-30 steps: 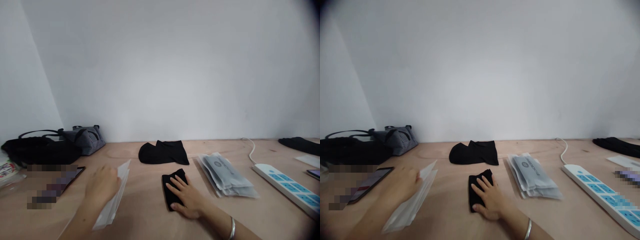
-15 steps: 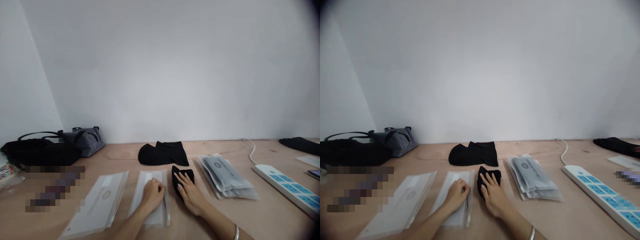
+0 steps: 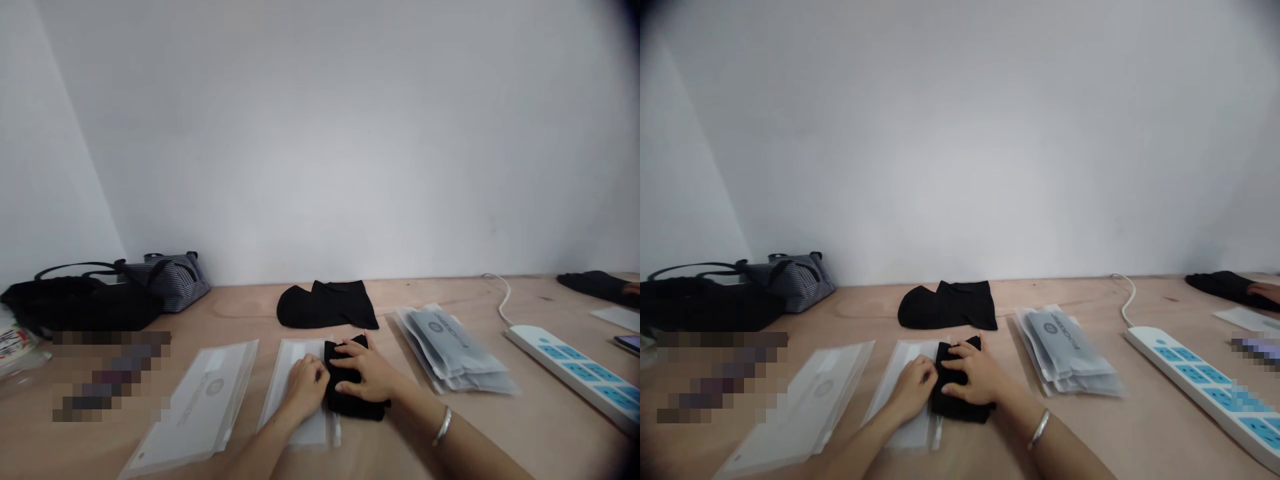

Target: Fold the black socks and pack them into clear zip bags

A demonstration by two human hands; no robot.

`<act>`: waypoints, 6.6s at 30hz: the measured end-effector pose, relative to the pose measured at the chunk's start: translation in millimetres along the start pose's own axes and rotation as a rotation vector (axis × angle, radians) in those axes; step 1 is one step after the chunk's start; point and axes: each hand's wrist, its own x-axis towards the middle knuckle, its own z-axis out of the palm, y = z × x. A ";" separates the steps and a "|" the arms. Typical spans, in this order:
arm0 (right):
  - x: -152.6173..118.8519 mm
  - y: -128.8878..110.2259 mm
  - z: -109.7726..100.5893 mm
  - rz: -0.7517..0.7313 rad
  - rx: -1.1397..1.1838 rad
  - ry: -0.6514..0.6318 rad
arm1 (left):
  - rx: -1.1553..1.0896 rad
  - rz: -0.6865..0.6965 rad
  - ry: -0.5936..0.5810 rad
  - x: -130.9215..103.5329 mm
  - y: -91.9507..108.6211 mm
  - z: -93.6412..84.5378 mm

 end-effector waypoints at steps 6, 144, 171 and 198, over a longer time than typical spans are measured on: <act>17.0 4.1 18.5 0.115 -0.023 -0.048 | -0.046 0.017 0.040 0.2 3.0 -1.2; -0.6 3.1 28.0 -0.087 -0.144 -0.063 | 0.274 0.241 -0.239 -12.4 -8.7 -10.6; -6.9 -12.7 -24.2 0.547 -0.577 0.495 | -0.020 -0.322 0.211 -2.1 -43.4 -14.8; 63.0 72.9 32.3 0.445 -0.208 0.041 | 0.377 0.027 -0.103 84.4 -49.7 -10.7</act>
